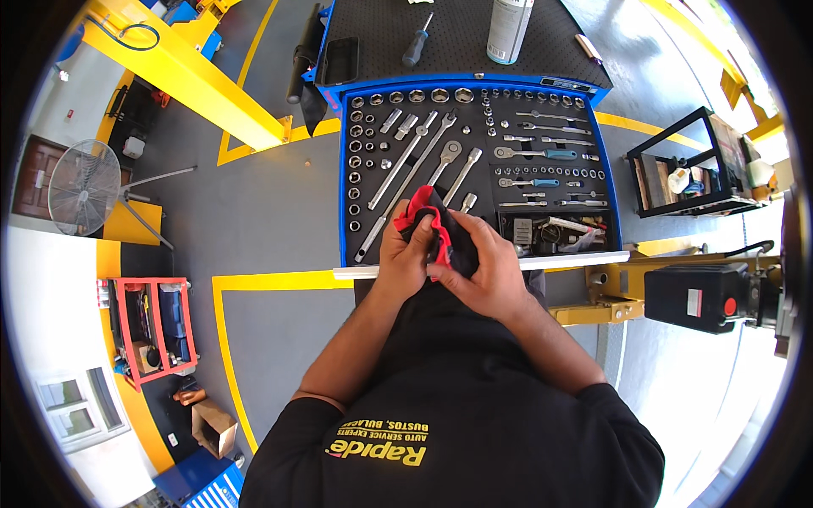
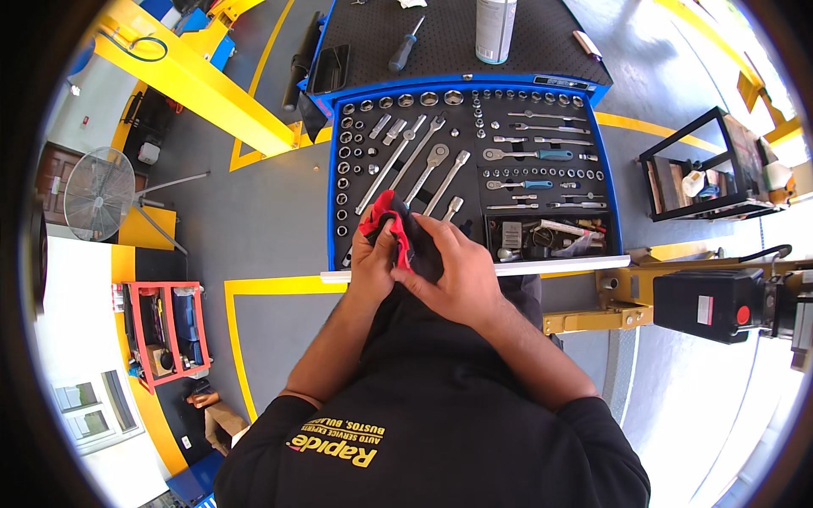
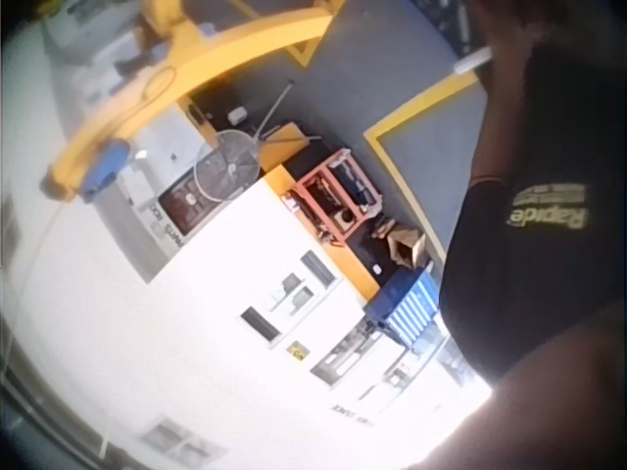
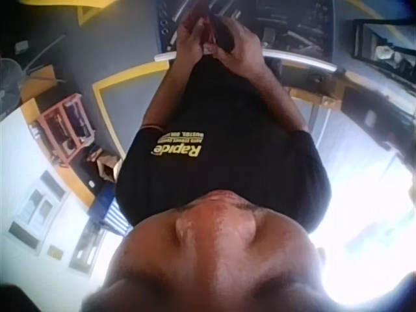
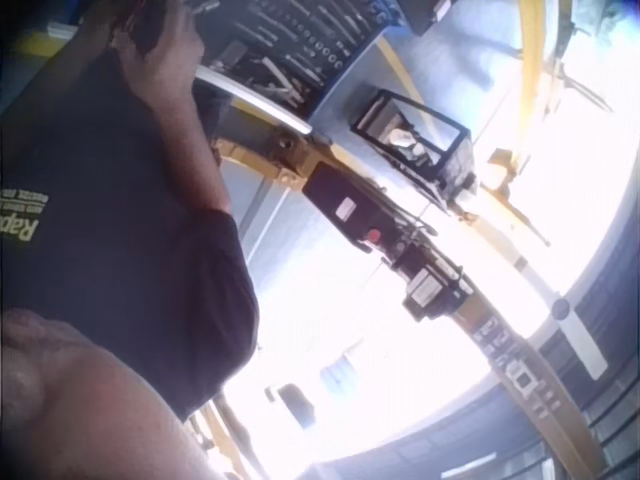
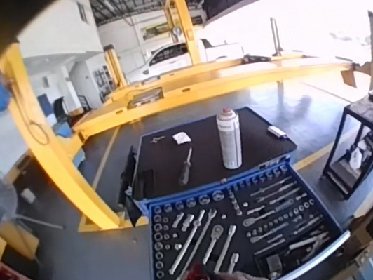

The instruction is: The person wipes various metal tools, including sockets and wrenches, with a red cloth over an open tool drawer. The person picks up each tool, wipes it, and places it back into the drawer.

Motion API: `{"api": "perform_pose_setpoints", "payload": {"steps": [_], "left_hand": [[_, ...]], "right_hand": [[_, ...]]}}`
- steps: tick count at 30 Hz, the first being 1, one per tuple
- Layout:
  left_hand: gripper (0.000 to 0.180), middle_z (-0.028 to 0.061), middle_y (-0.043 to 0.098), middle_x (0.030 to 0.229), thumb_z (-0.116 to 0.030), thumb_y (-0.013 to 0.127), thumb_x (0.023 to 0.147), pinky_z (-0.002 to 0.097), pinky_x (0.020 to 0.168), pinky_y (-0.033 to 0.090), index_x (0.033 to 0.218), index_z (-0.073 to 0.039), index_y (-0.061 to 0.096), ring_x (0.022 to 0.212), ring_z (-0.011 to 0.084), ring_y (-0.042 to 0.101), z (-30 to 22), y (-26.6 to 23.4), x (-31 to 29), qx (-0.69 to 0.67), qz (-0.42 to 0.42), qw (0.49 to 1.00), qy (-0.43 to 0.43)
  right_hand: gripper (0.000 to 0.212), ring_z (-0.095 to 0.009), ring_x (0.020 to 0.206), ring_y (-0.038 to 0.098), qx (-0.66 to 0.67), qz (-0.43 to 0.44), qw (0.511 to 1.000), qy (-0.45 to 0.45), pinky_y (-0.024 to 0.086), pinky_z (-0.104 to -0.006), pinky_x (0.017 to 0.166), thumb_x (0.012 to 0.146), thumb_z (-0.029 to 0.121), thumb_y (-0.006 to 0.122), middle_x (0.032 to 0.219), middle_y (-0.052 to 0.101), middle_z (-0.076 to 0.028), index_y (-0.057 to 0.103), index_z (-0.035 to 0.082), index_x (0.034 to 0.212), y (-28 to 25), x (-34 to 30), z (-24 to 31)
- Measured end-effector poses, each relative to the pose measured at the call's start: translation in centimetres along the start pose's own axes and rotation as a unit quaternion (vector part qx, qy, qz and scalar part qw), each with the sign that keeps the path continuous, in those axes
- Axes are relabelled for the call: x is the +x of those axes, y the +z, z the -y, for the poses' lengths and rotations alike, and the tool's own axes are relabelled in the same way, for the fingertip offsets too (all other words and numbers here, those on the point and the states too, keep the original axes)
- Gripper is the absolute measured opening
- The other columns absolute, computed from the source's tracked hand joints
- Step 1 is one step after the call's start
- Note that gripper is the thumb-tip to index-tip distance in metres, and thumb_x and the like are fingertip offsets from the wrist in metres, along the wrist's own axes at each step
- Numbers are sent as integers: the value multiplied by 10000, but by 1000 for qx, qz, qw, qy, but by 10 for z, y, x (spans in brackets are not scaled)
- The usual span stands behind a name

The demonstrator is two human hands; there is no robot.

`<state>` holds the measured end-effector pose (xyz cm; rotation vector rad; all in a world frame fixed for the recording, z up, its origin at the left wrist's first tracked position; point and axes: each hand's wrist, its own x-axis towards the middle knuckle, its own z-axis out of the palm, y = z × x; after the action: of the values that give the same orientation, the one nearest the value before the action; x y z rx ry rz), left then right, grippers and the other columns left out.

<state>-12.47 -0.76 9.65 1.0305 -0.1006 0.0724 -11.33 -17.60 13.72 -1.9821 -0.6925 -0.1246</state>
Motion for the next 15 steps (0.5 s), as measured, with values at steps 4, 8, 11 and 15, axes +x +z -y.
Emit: {"api": "perform_pose_setpoints", "payload": {"steps": [4, 8, 11, 15], "left_hand": [[251, 30, 668, 972, -185, 634, 1083, 263, 748, 537, 1254, -16, 560, 880, 96, 655, -14, 14, -7, 66, 18, 997, 27], [272, 37, 668, 1028, -174, 670, 1062, 260, 793, 507, 1240, -8, 550, 932, 85, 621, -41, 4, 1, 340, 145, 918, 142], [267, 33, 663, 1021, -208, 663, 1068, 256, 788, 505, 1208, -11, 551, 920, 81, 618, -30, 9, -6, 272, 50, 952, 133], [268, 23, 671, 954, -199, 703, 1040, 269, 724, 512, 1180, -20, 559, 833, 75, 612, -24, 5, -7, 21, -1, 1000, -9]], "right_hand": [[383, -312, 769, 750, 65, -39, 997, 24, 568, -367, 676, 931, 212, 788, 893, 722, -152, 641, -5, 1210, -8, 1, -1], [219, -213, 558, 582, 346, 11, 911, 224, 481, -314, 569, 988, 110, 705, 747, 655, -65, 651, -4, 1168, -17, 3, 9], [303, -248, 655, 585, 256, -7, 963, 86, 484, -337, 609, 932, 47, 742, 880, 636, -92, 651, -8, 1216, -17, 11, 10], [324, -310, 714, 629, 94, -52, 990, -92, 503, -363, 636, 900, 15, 751, 908, 636, -124, 661, -12, 1210, -9, 16, 10]]}}
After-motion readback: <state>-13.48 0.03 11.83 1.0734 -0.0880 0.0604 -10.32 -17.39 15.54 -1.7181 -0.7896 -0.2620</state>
